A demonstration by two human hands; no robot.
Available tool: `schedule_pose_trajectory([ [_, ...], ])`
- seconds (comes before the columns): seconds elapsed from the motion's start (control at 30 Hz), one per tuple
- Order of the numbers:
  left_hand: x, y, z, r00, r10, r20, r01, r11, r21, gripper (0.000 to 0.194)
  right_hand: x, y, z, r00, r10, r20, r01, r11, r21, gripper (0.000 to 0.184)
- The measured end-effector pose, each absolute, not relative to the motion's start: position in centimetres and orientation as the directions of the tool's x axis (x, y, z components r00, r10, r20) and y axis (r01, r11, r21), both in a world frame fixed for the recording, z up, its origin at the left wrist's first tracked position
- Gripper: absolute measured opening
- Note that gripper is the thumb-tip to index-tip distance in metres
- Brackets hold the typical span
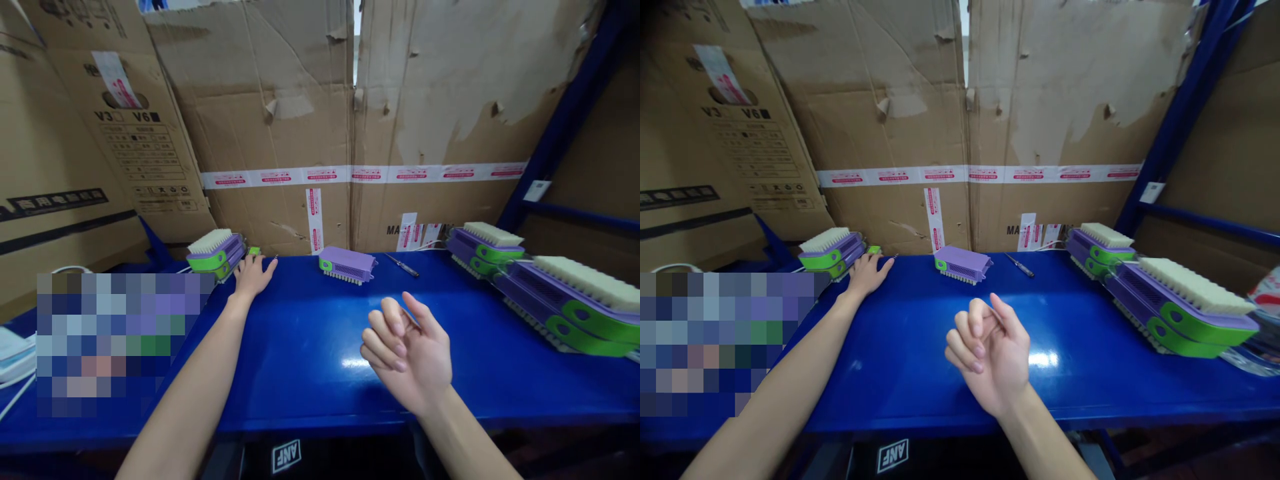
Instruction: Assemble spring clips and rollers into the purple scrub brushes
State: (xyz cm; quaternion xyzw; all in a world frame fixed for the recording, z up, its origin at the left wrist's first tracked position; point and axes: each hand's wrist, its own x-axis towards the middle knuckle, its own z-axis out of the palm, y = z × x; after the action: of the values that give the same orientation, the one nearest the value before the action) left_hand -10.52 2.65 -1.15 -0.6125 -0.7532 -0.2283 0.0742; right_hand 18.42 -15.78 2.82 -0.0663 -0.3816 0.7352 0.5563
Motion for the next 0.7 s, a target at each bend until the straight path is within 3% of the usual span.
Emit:
schedule_pose_trajectory([
  [0.1,-10.5,2.6,-1.1,-0.238,0.889,0.391,0.957,0.147,0.248,0.061,18.5,-14.8,3.5,-0.318,0.876,0.363,-0.388,0.229,-0.893,0.045],
  [0.17,-10.4,2.6,-1.1,-0.235,0.888,0.395,0.959,0.145,0.243,0.062,18.7,-13.6,4.2,-0.354,0.861,0.364,0.052,0.407,-0.912,0.039],
  [0.23,-10.4,2.5,-1.1,-0.233,0.886,0.400,0.960,0.145,0.239,0.062,18.8,-11.7,4.9,-0.377,0.814,0.441,0.402,0.573,-0.714,0.038],
  [0.33,-10.5,2.6,-1.2,-0.230,0.882,0.411,0.962,0.142,0.234,0.062,19.1,-8.0,5.3,-0.376,0.736,0.563,0.753,0.597,-0.277,0.032],
  [0.4,-10.6,2.6,-1.3,-0.226,0.880,0.419,0.963,0.136,0.233,0.062,19.6,-5.4,4.8,-0.401,0.662,0.633,0.847,0.531,-0.019,0.034],
  [0.47,-10.6,2.7,-1.4,-0.228,0.877,0.423,0.962,0.137,0.235,0.062,20.3,-3.1,3.8,-0.444,0.616,0.651,0.863,0.489,0.125,0.038],
  [0.53,-10.7,2.8,-1.5,-0.234,0.875,0.424,0.962,0.144,0.233,0.063,21.2,-1.2,2.5,-0.425,0.631,0.650,0.880,0.456,0.133,0.040],
  [0.7,-10.7,2.8,-1.6,-0.260,0.869,0.420,0.957,0.176,0.229,0.064,23.6,0.7,-0.3,-0.392,0.695,0.602,0.856,0.516,-0.038,0.052],
])
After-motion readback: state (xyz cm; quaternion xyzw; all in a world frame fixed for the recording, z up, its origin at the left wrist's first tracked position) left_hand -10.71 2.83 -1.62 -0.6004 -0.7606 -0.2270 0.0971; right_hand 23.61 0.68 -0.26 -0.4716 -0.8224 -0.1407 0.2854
